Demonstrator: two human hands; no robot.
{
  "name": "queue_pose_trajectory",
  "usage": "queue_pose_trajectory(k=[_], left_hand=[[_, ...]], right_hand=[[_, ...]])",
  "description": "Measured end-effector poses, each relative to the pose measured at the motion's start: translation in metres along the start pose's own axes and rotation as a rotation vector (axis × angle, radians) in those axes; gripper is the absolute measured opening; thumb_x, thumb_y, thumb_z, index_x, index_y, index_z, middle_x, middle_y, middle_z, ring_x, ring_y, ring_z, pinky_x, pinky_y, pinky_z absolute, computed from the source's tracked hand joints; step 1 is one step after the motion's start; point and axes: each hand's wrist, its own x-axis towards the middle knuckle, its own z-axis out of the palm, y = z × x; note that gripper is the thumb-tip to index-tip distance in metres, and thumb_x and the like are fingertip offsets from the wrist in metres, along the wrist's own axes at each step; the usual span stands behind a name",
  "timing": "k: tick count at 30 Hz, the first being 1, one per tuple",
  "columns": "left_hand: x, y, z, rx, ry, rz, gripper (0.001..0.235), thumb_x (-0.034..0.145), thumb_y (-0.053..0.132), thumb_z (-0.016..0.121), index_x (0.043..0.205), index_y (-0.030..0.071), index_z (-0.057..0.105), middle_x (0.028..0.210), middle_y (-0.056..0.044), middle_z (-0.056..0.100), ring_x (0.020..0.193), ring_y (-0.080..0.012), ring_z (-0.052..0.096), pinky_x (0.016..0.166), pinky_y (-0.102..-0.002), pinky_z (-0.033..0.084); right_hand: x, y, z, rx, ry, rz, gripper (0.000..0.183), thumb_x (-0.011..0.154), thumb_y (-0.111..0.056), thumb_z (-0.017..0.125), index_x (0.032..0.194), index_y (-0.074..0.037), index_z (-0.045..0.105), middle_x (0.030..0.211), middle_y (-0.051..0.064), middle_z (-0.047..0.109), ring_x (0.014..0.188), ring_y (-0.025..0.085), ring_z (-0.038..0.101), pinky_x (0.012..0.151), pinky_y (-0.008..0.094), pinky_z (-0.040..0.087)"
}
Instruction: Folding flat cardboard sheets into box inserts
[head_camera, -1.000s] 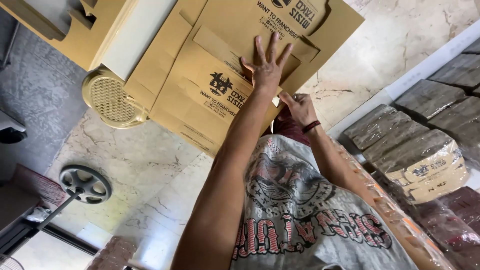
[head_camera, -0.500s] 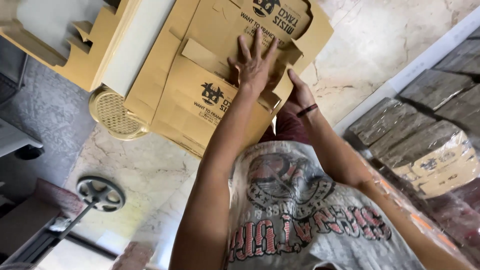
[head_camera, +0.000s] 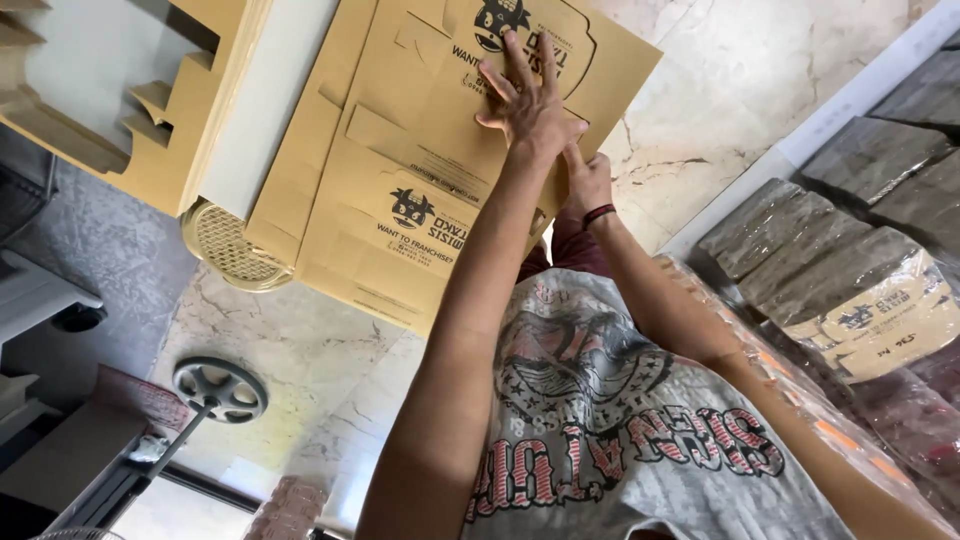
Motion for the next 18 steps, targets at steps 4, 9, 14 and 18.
queue_pose_trajectory(k=[4,9,14,18], left_hand=[[0.005,-0.001,0.008,0.033,0.065,0.007,0.139,0.088,0.04,0.093,0.162,0.024,-0.023,0.158,-0.021,-0.041,0.148,-0.0651,-0.019,0.099,-0.091,0.024],[0.003,-0.004,-0.002,0.025,0.084,-0.006,0.143,0.086,0.056,0.095,0.162,0.026,-0.023,0.157,-0.021,-0.044,0.15,-0.0636,-0.02,0.098,-0.085,0.036],[0.001,-0.008,-0.001,-0.045,0.033,0.051,0.106,0.088,-0.017,0.041,0.165,0.033,-0.011,0.162,-0.013,-0.039,0.152,-0.062,-0.017,0.096,-0.07,0.054],[-0.001,-0.011,0.004,-0.048,0.08,0.067,0.106,0.093,-0.002,0.06,0.166,0.031,-0.009,0.162,-0.015,-0.036,0.152,-0.0626,-0.015,0.093,-0.069,0.056]], right_hand=[[-0.009,-0.014,0.006,-0.019,0.066,-0.102,0.063,0.098,-0.048,0.07,0.059,-0.022,0.027,0.052,-0.008,0.028,0.046,0.008,0.021,0.043,0.031,0.017],[-0.052,-0.091,0.0,0.618,-0.227,0.445,0.028,0.09,-0.036,0.064,0.099,-0.01,0.07,0.089,0.012,0.07,0.083,0.032,0.068,0.073,0.042,0.057],[-0.029,-0.076,-0.004,0.462,-0.237,0.476,0.022,0.09,-0.034,0.06,0.093,-0.013,0.063,0.081,0.009,0.07,0.07,0.028,0.068,0.062,0.041,0.058],[-0.024,-0.058,-0.001,-0.01,0.01,0.288,0.04,0.085,-0.042,0.064,0.101,-0.006,0.072,0.097,0.009,0.075,0.079,0.021,0.069,0.062,0.033,0.054]])
